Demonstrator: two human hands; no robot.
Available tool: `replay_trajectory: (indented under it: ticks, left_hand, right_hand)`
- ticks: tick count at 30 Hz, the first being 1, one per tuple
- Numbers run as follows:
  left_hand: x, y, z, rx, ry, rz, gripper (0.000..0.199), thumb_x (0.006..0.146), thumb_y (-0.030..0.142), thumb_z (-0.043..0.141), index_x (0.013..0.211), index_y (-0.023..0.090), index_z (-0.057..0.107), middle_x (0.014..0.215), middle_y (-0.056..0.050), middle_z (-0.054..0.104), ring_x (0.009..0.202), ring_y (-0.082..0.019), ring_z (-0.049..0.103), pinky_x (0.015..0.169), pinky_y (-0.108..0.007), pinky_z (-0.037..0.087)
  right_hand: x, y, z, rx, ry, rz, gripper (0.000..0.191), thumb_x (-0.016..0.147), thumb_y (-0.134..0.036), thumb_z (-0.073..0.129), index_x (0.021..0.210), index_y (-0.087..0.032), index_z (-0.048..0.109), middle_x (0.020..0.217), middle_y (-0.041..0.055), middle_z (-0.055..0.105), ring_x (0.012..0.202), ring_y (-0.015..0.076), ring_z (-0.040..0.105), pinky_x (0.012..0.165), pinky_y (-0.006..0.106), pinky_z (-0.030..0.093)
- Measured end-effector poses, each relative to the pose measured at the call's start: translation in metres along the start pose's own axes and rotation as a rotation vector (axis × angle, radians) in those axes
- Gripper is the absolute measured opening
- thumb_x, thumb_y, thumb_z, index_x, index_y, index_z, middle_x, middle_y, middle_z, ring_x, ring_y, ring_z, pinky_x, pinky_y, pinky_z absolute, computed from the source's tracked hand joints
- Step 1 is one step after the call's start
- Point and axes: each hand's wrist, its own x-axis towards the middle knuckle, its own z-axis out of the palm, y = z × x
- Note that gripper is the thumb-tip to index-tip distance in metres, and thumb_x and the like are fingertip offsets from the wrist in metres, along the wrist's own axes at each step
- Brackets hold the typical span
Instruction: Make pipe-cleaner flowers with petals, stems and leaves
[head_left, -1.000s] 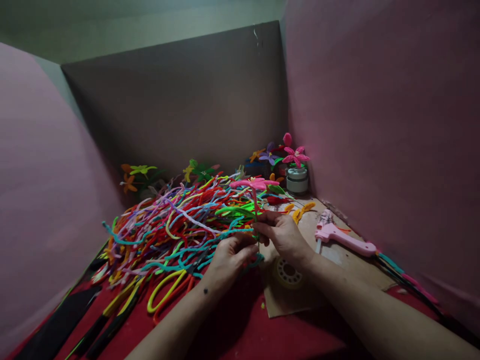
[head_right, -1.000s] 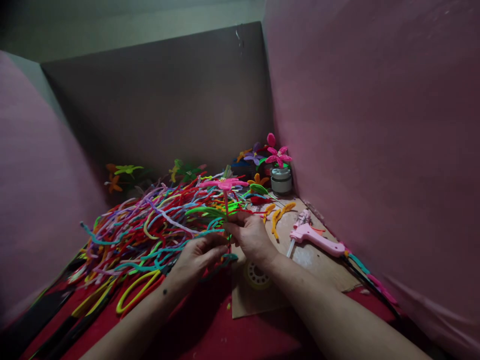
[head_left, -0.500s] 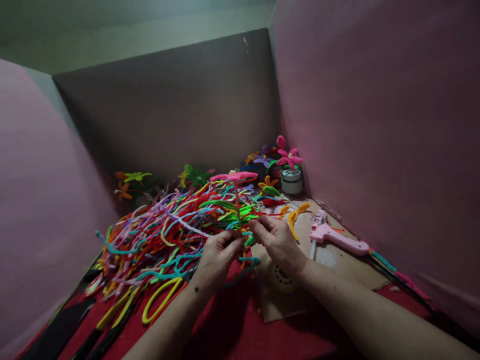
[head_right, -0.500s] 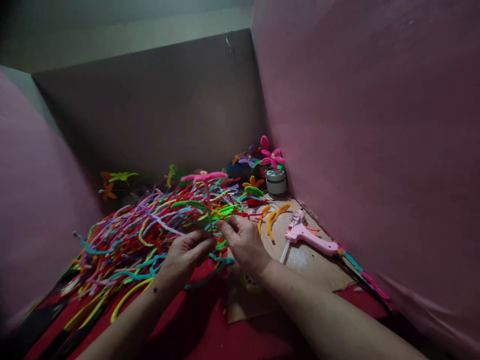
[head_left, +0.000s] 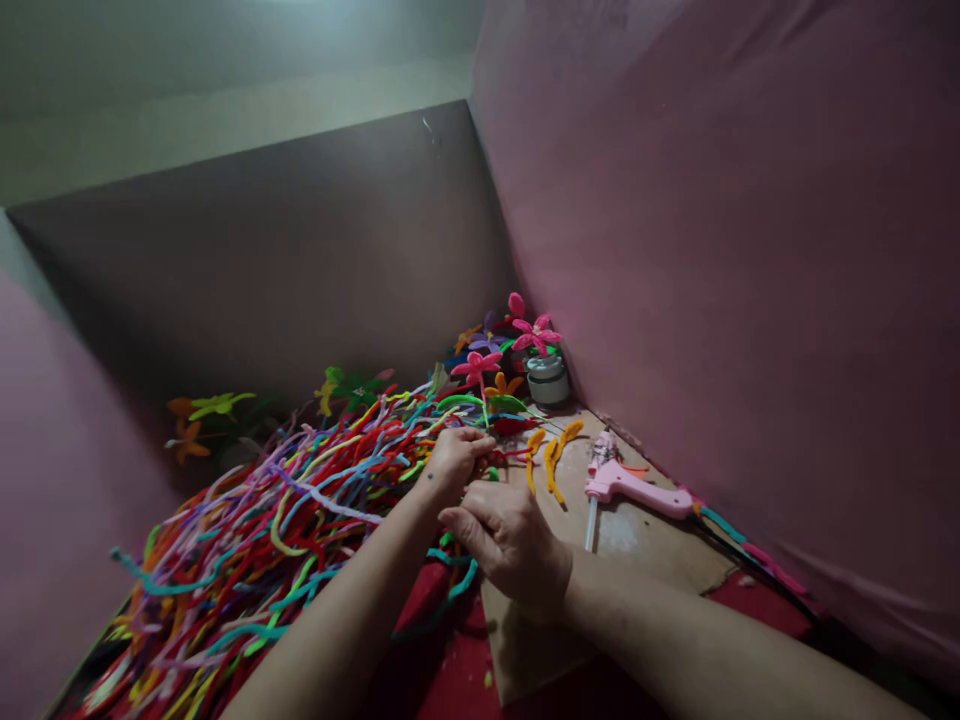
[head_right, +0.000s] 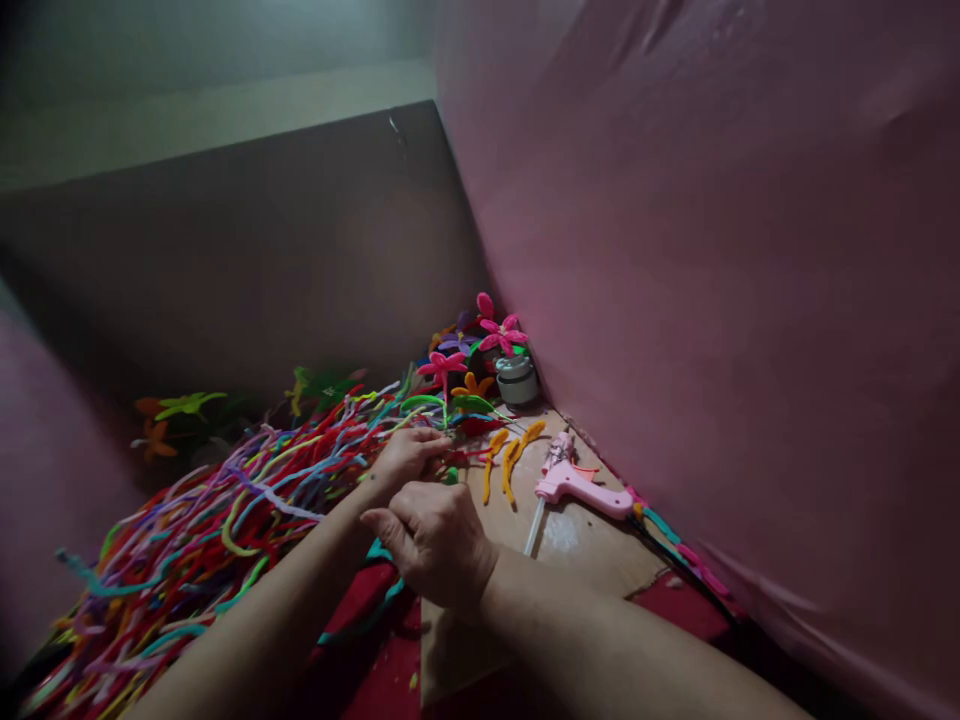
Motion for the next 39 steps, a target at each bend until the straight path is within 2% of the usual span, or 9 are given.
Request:
replay_trajectory:
  ticks: [6,10,14,16,21,23,25,28,39]
  left_hand:
    - [0.024,-0.005,0.009,0.060,0.040,-0.005,0.026,0.067,0.023,0.067,0.050,0.014,0.050,0.030,0.007,0.039,0.025,-0.004,0.028,0.031,-0.020,0.017]
    - [0.033,-0.017,0.011,0.114,0.064,-0.060,0.022,0.074,0.024,0.063,0.057,0.012,0.053,0.037,0.006,0.042,0.028,-0.004,0.031,0.032,-0.019,0.023]
    - [0.039,-0.028,0.012,0.163,0.048,-0.138,0.023,0.083,0.030,0.053,0.095,0.011,0.058,0.084,-0.004,0.062,0.066,-0.012,0.059,0.059,-0.028,0.049]
    - [0.040,-0.031,0.012,0.176,0.033,-0.163,0.032,0.085,0.031,0.051,0.112,0.014,0.053,0.109,-0.008,0.057,0.091,-0.018,0.058,0.076,-0.038,0.050]
    - [0.043,-0.034,0.011,0.176,0.010,-0.169,0.035,0.085,0.031,0.051,0.116,0.016,0.050,0.116,-0.009,0.054,0.098,-0.020,0.056,0.081,-0.042,0.048]
    - [0.042,-0.034,0.011,0.166,-0.001,-0.153,0.033,0.085,0.031,0.051,0.113,0.014,0.052,0.111,-0.009,0.056,0.093,-0.019,0.057,0.077,-0.039,0.050]
    - [0.040,-0.032,0.010,0.147,-0.013,-0.124,0.027,0.083,0.032,0.053,0.096,0.009,0.059,0.090,-0.008,0.063,0.070,-0.015,0.060,0.060,-0.029,0.050]
    - [0.032,-0.024,0.003,0.101,-0.039,-0.068,0.027,0.079,0.033,0.056,0.066,0.009,0.057,0.052,-0.001,0.057,0.033,-0.006,0.042,0.033,-0.020,0.029]
    - [-0.028,-0.010,-0.049,0.091,-0.001,0.007,0.018,0.065,0.028,0.067,0.072,0.013,0.059,0.041,0.005,0.051,0.030,-0.006,0.037,0.031,-0.017,0.025]
  right_hand:
    - [0.001,-0.002,0.000,-0.092,-0.014,-0.123,0.041,0.091,-0.032,0.036,0.053,-0.018,0.044,0.051,0.0002,0.050,0.050,0.0106,0.045,0.051,0.025,0.031]
    - [0.001,-0.002,0.000,-0.113,0.000,-0.163,0.042,0.091,-0.033,0.036,0.054,-0.017,0.047,0.051,0.0007,0.052,0.050,0.0111,0.048,0.050,0.025,0.032]
    - [0.001,-0.001,0.001,-0.116,-0.004,-0.176,0.043,0.091,-0.032,0.035,0.054,-0.016,0.050,0.052,0.0011,0.053,0.050,0.0110,0.049,0.050,0.025,0.033]
    - [0.001,0.000,0.001,-0.121,-0.010,-0.176,0.043,0.091,-0.032,0.036,0.055,-0.016,0.051,0.051,0.0012,0.053,0.050,0.0110,0.049,0.051,0.025,0.033]
    - [0.000,0.000,0.001,-0.138,-0.012,-0.181,0.043,0.091,-0.032,0.036,0.055,-0.015,0.052,0.051,0.0015,0.054,0.050,0.0114,0.049,0.051,0.025,0.032]
    - [0.000,0.001,0.002,-0.144,-0.025,-0.166,0.044,0.091,-0.032,0.035,0.054,-0.015,0.052,0.051,0.0016,0.054,0.050,0.0112,0.049,0.051,0.025,0.032]
    - [0.000,0.002,0.002,-0.144,-0.034,-0.155,0.044,0.091,-0.033,0.035,0.054,-0.015,0.052,0.052,0.0014,0.054,0.050,0.0107,0.049,0.050,0.025,0.032]
    - [-0.002,0.004,0.004,-0.152,-0.028,-0.157,0.044,0.090,-0.034,0.037,0.053,-0.016,0.051,0.051,0.0010,0.053,0.049,0.0104,0.048,0.049,0.025,0.031]
    - [-0.007,0.002,0.005,-0.102,-0.118,-0.174,0.039,0.089,-0.031,0.042,0.054,-0.016,0.050,0.050,0.0001,0.052,0.049,0.0101,0.047,0.050,0.024,0.031]
